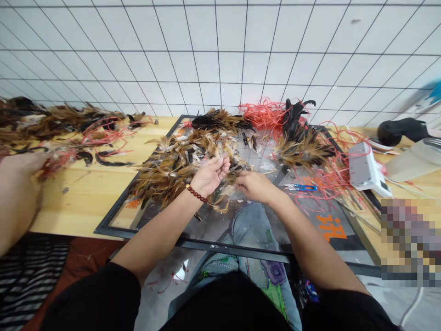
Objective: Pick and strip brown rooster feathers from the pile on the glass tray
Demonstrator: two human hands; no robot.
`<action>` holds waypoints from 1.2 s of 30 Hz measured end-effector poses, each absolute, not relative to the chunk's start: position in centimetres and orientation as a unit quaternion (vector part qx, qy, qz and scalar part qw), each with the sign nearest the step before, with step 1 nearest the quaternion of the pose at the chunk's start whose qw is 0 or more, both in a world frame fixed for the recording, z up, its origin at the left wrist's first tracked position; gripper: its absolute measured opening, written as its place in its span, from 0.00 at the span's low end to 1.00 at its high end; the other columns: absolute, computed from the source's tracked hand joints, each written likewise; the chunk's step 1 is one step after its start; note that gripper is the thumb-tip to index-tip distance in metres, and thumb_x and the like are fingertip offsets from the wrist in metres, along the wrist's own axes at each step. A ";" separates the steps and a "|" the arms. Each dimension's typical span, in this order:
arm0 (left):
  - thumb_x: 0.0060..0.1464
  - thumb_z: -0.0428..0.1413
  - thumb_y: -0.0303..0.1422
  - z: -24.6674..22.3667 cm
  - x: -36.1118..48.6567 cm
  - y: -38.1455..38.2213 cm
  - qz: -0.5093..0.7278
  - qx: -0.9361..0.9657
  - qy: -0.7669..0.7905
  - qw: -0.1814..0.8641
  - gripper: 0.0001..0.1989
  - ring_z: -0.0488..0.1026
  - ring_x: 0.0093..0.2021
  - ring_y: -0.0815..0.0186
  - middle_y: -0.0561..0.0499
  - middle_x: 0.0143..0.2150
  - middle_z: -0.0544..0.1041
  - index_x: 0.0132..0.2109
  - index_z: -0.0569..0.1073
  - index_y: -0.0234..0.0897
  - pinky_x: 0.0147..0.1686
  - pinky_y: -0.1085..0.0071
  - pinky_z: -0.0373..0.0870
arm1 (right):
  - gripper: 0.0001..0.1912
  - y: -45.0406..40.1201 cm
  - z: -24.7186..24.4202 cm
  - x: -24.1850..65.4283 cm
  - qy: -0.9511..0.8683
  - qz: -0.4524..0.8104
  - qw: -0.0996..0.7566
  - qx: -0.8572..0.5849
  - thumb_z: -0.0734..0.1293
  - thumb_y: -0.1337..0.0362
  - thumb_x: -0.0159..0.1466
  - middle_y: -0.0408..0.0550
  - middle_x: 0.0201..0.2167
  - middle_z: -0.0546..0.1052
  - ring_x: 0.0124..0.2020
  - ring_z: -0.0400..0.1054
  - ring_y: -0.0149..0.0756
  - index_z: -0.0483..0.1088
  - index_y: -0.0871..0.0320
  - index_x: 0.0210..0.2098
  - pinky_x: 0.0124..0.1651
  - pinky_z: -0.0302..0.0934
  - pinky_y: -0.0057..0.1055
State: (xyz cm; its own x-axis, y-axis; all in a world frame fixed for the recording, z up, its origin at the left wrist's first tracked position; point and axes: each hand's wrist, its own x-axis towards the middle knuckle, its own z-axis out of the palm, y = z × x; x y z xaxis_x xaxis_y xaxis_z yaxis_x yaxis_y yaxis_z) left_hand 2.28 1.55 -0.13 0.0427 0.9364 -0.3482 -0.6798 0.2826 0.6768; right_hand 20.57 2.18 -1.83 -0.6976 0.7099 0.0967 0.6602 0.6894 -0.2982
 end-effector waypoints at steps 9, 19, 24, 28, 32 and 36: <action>0.62 0.52 0.22 -0.3 1.8 2.2 0.617 0.149 0.358 0.685 0.07 0.76 0.29 0.76 0.51 0.29 0.77 0.35 0.72 0.31 0.37 0.79 0.73 | 0.11 0.0 -0.7 18.1 -0.939 0.133 0.154 -0.277 0.63 0.68 0.65 0.50 0.36 0.76 0.37 0.69 0.37 0.76 0.55 0.42 0.41 0.58 0.32; 0.59 0.55 0.24 -0.5 2.2 1.5 0.567 0.252 0.385 0.683 0.03 0.78 0.31 0.72 0.46 0.32 0.81 0.36 0.73 0.30 0.40 0.74 0.74 | 0.05 1.1 -1.1 18.3 -0.783 0.348 0.375 -0.354 0.65 0.62 0.63 0.45 0.27 0.73 0.31 0.65 0.34 0.68 0.56 0.31 0.38 0.61 0.33; 0.56 0.59 0.25 -1.1 3.0 0.8 0.506 0.300 0.409 0.698 0.04 0.78 0.31 0.71 0.46 0.31 0.81 0.33 0.73 0.30 0.40 0.72 0.75 | 0.17 2.2 -0.7 19.5 -0.538 0.542 0.527 -0.373 0.75 0.53 0.53 0.43 0.29 0.76 0.26 0.66 0.28 0.67 0.55 0.31 0.32 0.62 0.27; 0.55 0.60 0.25 -1.4 3.2 0.6 0.468 0.316 0.415 0.713 0.05 0.76 0.27 0.72 0.48 0.28 0.79 0.31 0.73 0.31 0.36 0.73 0.74 | 0.20 2.2 -0.8 19.3 -0.495 0.574 0.528 -0.383 0.76 0.51 0.51 0.43 0.29 0.77 0.27 0.70 0.29 0.66 0.54 0.32 0.33 0.67 0.29; 0.57 0.58 0.24 -1.4 3.1 0.7 0.439 0.327 0.416 0.726 0.06 0.75 0.26 0.72 0.48 0.27 0.79 0.31 0.74 0.31 0.36 0.71 0.74 | 0.19 2.2 -1.2 19.0 -0.494 0.569 0.533 -0.385 0.76 0.53 0.54 0.42 0.29 0.77 0.28 0.72 0.29 0.65 0.55 0.33 0.35 0.69 0.29; 0.58 0.57 0.24 -1.4 3.1 0.7 0.434 0.333 0.407 0.731 0.05 0.75 0.27 0.72 0.47 0.28 0.79 0.33 0.76 0.29 0.36 0.71 0.73 | 0.20 2.2 -1.5 19.0 -0.503 0.565 0.533 -0.379 0.76 0.52 0.53 0.43 0.30 0.77 0.30 0.74 0.29 0.65 0.55 0.33 0.34 0.70 0.28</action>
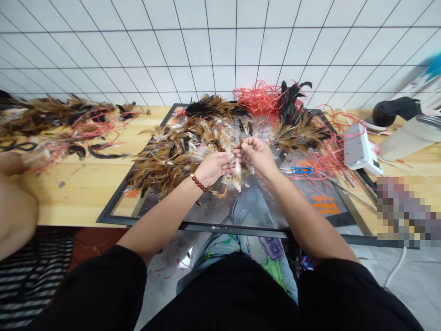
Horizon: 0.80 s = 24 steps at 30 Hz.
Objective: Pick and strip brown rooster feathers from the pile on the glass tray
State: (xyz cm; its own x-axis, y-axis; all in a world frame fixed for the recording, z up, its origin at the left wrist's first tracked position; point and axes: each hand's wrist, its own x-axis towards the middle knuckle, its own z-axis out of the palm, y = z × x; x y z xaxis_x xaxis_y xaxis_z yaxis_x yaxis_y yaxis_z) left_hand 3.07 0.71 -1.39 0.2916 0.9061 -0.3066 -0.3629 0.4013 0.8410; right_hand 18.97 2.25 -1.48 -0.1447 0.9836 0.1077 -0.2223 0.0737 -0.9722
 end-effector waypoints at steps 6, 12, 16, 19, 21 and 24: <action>0.55 0.60 0.23 -1.5 3.1 0.8 0.457 0.320 0.414 0.720 0.04 0.74 0.25 0.72 0.48 0.26 0.78 0.31 0.75 0.28 0.35 0.73 0.72 | 0.18 2.8 -2.0 19.5 -0.595 0.492 0.524 -0.360 0.73 0.50 0.56 0.47 0.37 0.79 0.35 0.75 0.33 0.69 0.55 0.38 0.41 0.71 0.34; 0.58 0.56 0.23 -1.7 2.8 1.3 0.517 0.251 0.403 0.712 0.05 0.76 0.28 0.71 0.48 0.29 0.80 0.33 0.73 0.30 0.37 0.73 0.73 | 0.11 2.4 -1.8 20.3 -0.813 0.074 0.477 -0.325 0.67 0.65 0.62 0.50 0.39 0.76 0.36 0.71 0.37 0.74 0.54 0.44 0.43 0.68 0.39; 0.56 0.58 0.22 -1.6 2.8 1.4 0.522 0.239 0.406 0.711 0.05 0.73 0.24 0.75 0.53 0.24 0.76 0.32 0.73 0.31 0.37 0.74 0.72 | 0.16 1.8 -2.1 19.9 -0.880 -0.024 0.395 -0.262 0.64 0.68 0.62 0.52 0.38 0.74 0.38 0.69 0.40 0.75 0.54 0.48 0.41 0.65 0.39; 0.57 0.57 0.22 -1.3 2.7 1.4 0.513 0.242 0.411 0.714 0.05 0.72 0.24 0.76 0.52 0.25 0.77 0.32 0.73 0.30 0.36 0.76 0.73 | 0.11 1.8 -2.6 19.6 -0.868 -0.016 0.409 -0.283 0.63 0.68 0.63 0.51 0.36 0.74 0.36 0.68 0.40 0.76 0.55 0.43 0.40 0.64 0.38; 0.58 0.56 0.22 -1.0 2.6 1.3 0.499 0.248 0.413 0.720 0.06 0.74 0.25 0.74 0.50 0.26 0.78 0.32 0.73 0.30 0.36 0.75 0.74 | 0.07 2.0 -2.7 19.5 -0.847 0.030 0.436 -0.303 0.64 0.66 0.63 0.51 0.35 0.74 0.37 0.69 0.39 0.75 0.55 0.37 0.41 0.64 0.37; 0.58 0.55 0.21 -0.9 2.7 1.2 0.473 0.271 0.408 0.732 0.06 0.77 0.27 0.72 0.48 0.27 0.79 0.32 0.74 0.29 0.35 0.74 0.74 | 0.06 2.3 -2.6 19.5 -0.807 0.110 0.455 -0.361 0.66 0.63 0.62 0.47 0.30 0.72 0.33 0.66 0.37 0.71 0.56 0.29 0.38 0.61 0.35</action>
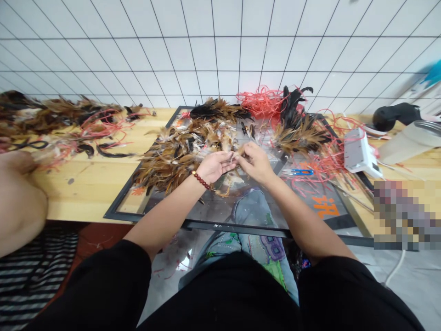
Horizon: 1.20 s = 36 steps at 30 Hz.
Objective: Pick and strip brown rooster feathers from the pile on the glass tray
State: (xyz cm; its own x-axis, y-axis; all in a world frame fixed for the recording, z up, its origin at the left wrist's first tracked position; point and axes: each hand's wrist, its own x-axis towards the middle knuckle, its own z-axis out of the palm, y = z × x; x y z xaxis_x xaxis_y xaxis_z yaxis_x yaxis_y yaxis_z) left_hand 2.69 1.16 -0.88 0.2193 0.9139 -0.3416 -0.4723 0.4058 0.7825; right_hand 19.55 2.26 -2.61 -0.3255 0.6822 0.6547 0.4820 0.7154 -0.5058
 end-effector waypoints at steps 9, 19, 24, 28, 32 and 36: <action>0.58 0.56 0.23 -1.1 3.1 0.6 0.401 0.386 0.437 0.707 0.07 0.77 0.25 0.70 0.46 0.26 0.79 0.31 0.75 0.27 0.33 0.73 0.74 | 0.06 2.5 -2.5 19.2 -0.740 0.200 0.447 -0.462 0.67 0.63 0.54 0.43 0.25 0.67 0.26 0.60 0.30 0.67 0.57 0.25 0.32 0.56 0.30; 0.61 0.55 0.26 -1.3 2.2 1.6 0.515 0.302 0.407 0.692 0.05 0.78 0.30 0.72 0.48 0.30 0.81 0.35 0.74 0.31 0.39 0.74 0.73 | 0.15 2.0 -1.9 19.8 -0.774 0.320 0.275 -0.471 0.69 0.51 0.55 0.42 0.21 0.71 0.23 0.59 0.29 0.73 0.59 0.27 0.28 0.52 0.29; 0.60 0.56 0.26 -1.2 2.2 1.5 0.508 0.307 0.397 0.700 0.05 0.78 0.31 0.72 0.47 0.31 0.81 0.35 0.74 0.31 0.40 0.74 0.73 | 0.12 1.9 -2.9 19.1 -0.786 0.293 0.224 -0.496 0.70 0.56 0.52 0.43 0.22 0.73 0.24 0.62 0.30 0.74 0.59 0.27 0.30 0.53 0.29; 0.60 0.56 0.26 -0.9 2.2 1.4 0.536 0.291 0.396 0.686 0.04 0.78 0.30 0.73 0.48 0.33 0.81 0.36 0.74 0.31 0.37 0.76 0.73 | 0.12 2.6 -2.6 19.6 -0.717 0.399 0.289 -0.494 0.70 0.55 0.51 0.40 0.19 0.70 0.21 0.57 0.27 0.73 0.59 0.24 0.27 0.51 0.28; 0.61 0.54 0.26 -1.2 2.2 1.5 0.577 0.257 0.411 0.658 0.05 0.77 0.31 0.74 0.49 0.34 0.81 0.36 0.73 0.31 0.42 0.75 0.73 | 0.18 3.1 -1.7 20.2 -0.564 0.474 0.446 -0.509 0.76 0.52 0.42 0.37 0.14 0.63 0.18 0.50 0.24 0.70 0.58 0.21 0.24 0.43 0.27; 0.58 0.57 0.25 -1.5 2.4 1.4 0.506 0.283 0.400 0.710 0.03 0.78 0.31 0.71 0.46 0.32 0.80 0.35 0.75 0.30 0.43 0.72 0.74 | 0.20 2.5 -1.3 19.2 -0.507 0.538 0.509 -0.441 0.78 0.51 0.40 0.35 0.14 0.62 0.18 0.48 0.23 0.71 0.57 0.22 0.23 0.42 0.27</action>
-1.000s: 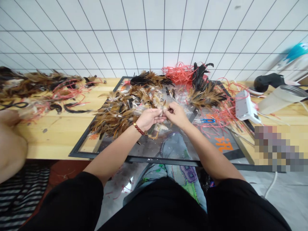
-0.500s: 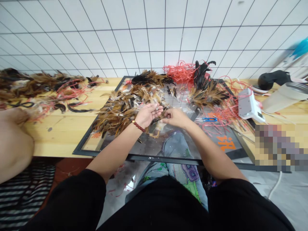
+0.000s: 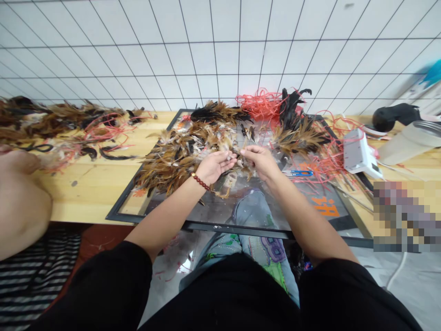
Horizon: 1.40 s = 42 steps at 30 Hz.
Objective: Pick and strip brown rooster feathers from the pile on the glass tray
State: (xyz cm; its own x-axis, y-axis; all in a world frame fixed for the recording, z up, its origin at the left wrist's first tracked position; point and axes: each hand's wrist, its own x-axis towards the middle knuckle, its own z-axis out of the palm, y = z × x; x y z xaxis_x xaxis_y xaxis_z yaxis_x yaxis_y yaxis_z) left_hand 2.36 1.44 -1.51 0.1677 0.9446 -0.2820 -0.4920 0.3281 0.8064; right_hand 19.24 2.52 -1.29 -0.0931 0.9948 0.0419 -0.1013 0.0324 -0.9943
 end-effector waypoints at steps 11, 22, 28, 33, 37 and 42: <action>0.55 0.61 0.25 -1.2 2.9 0.6 0.406 0.345 0.384 0.754 0.04 0.74 0.26 0.73 0.48 0.27 0.78 0.32 0.74 0.28 0.36 0.73 0.74 | 0.21 1.8 -1.8 18.0 -0.529 0.532 0.495 -0.437 0.78 0.49 0.43 0.39 0.17 0.67 0.20 0.57 0.26 0.73 0.58 0.25 0.25 0.53 0.27; 0.59 0.55 0.23 -1.2 2.5 1.4 0.510 0.266 0.398 0.715 0.07 0.72 0.25 0.75 0.51 0.26 0.76 0.33 0.74 0.30 0.41 0.73 0.74 | 0.17 2.4 -2.6 20.3 -0.839 0.051 0.448 -0.304 0.66 0.67 0.59 0.52 0.45 0.71 0.44 0.68 0.42 0.76 0.48 0.47 0.47 0.65 0.43; 0.56 0.58 0.22 -1.0 2.8 1.0 0.519 0.317 0.410 0.680 0.07 0.72 0.24 0.75 0.52 0.24 0.75 0.29 0.73 0.30 0.37 0.73 0.72 | 0.07 2.0 -2.1 19.9 -0.834 0.063 0.445 -0.320 0.64 0.66 0.63 0.50 0.39 0.73 0.41 0.69 0.40 0.75 0.52 0.36 0.46 0.65 0.42; 0.57 0.56 0.21 -0.8 2.9 0.7 0.496 0.316 0.413 0.695 0.07 0.75 0.25 0.72 0.49 0.24 0.77 0.30 0.73 0.28 0.34 0.74 0.71 | 0.06 1.9 -2.0 19.8 -0.798 0.131 0.480 -0.340 0.65 0.61 0.63 0.51 0.39 0.74 0.43 0.69 0.41 0.70 0.55 0.32 0.49 0.63 0.42; 0.56 0.59 0.23 -1.0 3.0 0.8 0.509 0.304 0.412 0.692 0.05 0.76 0.26 0.73 0.49 0.27 0.78 0.31 0.73 0.30 0.37 0.73 0.73 | 0.07 2.6 -2.6 19.9 -0.748 0.234 0.501 -0.367 0.67 0.59 0.60 0.49 0.39 0.75 0.43 0.69 0.40 0.70 0.55 0.28 0.51 0.62 0.41; 0.58 0.57 0.23 -1.3 3.2 0.8 0.497 0.331 0.423 0.682 0.07 0.77 0.28 0.72 0.49 0.26 0.78 0.30 0.73 0.30 0.41 0.71 0.74 | 0.09 3.1 -3.3 19.7 -0.668 0.344 0.528 -0.396 0.67 0.59 0.58 0.45 0.32 0.74 0.37 0.68 0.37 0.69 0.56 0.25 0.47 0.62 0.37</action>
State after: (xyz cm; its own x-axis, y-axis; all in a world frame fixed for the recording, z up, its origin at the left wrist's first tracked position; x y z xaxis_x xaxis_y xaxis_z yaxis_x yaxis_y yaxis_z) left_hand 3.22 0.83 -1.28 0.1482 0.9572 -0.2487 -0.3970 0.2879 0.8715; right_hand 19.66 3.12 -3.31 -0.1293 0.8924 0.4322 0.1659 0.4492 -0.8779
